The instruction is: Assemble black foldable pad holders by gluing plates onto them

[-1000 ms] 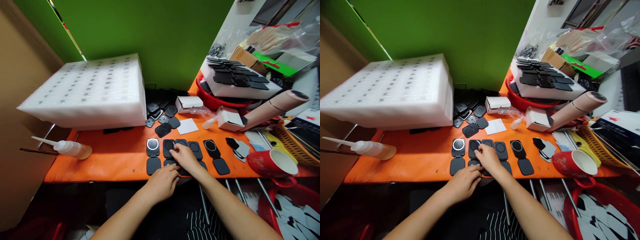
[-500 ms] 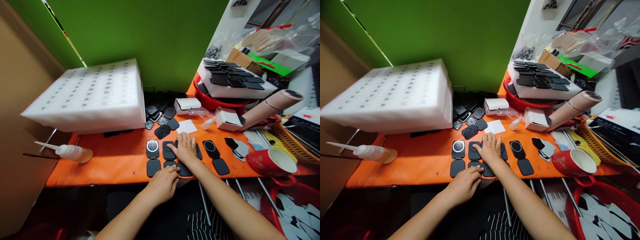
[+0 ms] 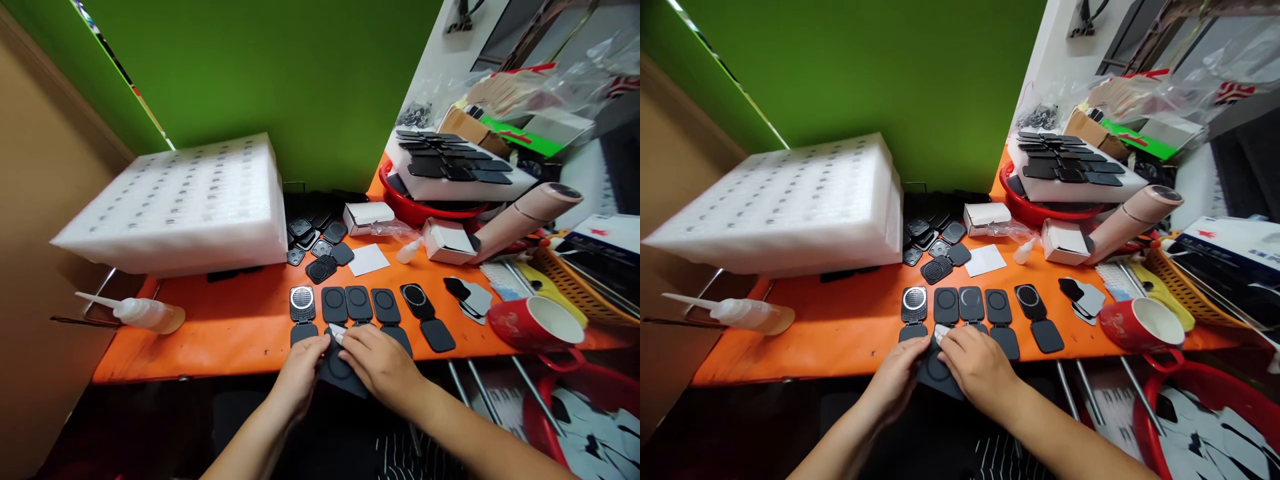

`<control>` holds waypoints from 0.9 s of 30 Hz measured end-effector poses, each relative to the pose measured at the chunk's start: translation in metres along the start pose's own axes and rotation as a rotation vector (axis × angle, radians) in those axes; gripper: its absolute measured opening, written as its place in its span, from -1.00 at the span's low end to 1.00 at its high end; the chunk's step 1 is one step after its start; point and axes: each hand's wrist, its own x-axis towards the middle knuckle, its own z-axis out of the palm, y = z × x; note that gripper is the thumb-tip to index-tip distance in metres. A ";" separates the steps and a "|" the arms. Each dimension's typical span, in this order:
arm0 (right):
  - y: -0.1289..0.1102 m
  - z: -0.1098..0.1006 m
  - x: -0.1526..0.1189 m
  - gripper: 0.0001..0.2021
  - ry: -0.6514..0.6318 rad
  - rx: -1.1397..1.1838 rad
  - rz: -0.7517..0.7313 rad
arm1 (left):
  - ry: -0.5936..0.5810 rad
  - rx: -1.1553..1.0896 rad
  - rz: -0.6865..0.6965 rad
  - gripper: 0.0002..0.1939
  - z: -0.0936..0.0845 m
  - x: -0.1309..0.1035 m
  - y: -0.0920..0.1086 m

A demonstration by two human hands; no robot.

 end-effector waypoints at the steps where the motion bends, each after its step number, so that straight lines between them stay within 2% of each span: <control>1: -0.002 0.004 -0.002 -0.81 -0.021 -0.023 -0.013 | -0.005 -0.106 -0.071 -0.77 0.000 -0.002 -0.002; 3: -0.005 0.011 -0.003 -0.79 -0.073 -0.074 -0.058 | 0.008 -0.214 -0.174 -0.79 -0.001 -0.006 -0.004; 7: -0.013 0.016 0.002 -0.79 -0.150 -0.127 -0.197 | 0.042 -0.256 -0.306 -0.84 -0.004 -0.014 -0.005; 9: -0.016 0.012 0.005 -0.79 -0.120 -0.085 -0.285 | 0.047 -0.249 -0.316 -0.83 -0.010 -0.017 -0.006; 12: -0.013 -0.002 0.009 -0.80 0.047 0.090 -0.336 | 0.120 -0.082 -0.193 -0.78 -0.024 -0.022 -0.006; 14: -0.004 -0.013 0.014 -0.77 0.249 0.280 -0.213 | 0.173 0.197 -0.091 -0.71 -0.037 -0.025 -0.006; 16: 0.008 -0.018 0.022 -0.75 0.460 0.459 0.062 | 0.180 0.575 0.048 -0.65 -0.048 -0.027 -0.005; 18: 0.018 -0.012 0.034 -0.81 0.520 0.624 0.349 | 0.087 0.940 0.262 -0.63 -0.053 -0.027 -0.003; 20: 0.025 0.005 0.047 -0.83 0.387 0.818 0.516 | -0.057 1.193 0.501 -0.67 -0.053 -0.023 -0.001; 22: 0.028 0.031 0.058 -0.76 0.207 1.005 0.570 | -0.165 1.311 0.694 -0.73 -0.051 -0.014 0.000; 23: 0.028 0.044 0.063 -0.74 0.151 1.057 0.591 | -0.180 1.336 0.767 -0.75 -0.050 -0.008 0.000; 25: 0.029 0.068 0.070 -0.71 0.093 1.100 0.618 | -0.176 1.356 0.846 -0.78 -0.049 0.004 -0.001; 27: 0.031 0.086 0.074 -0.70 0.051 1.114 0.621 | -0.159 1.365 0.859 -0.79 -0.051 0.013 -0.004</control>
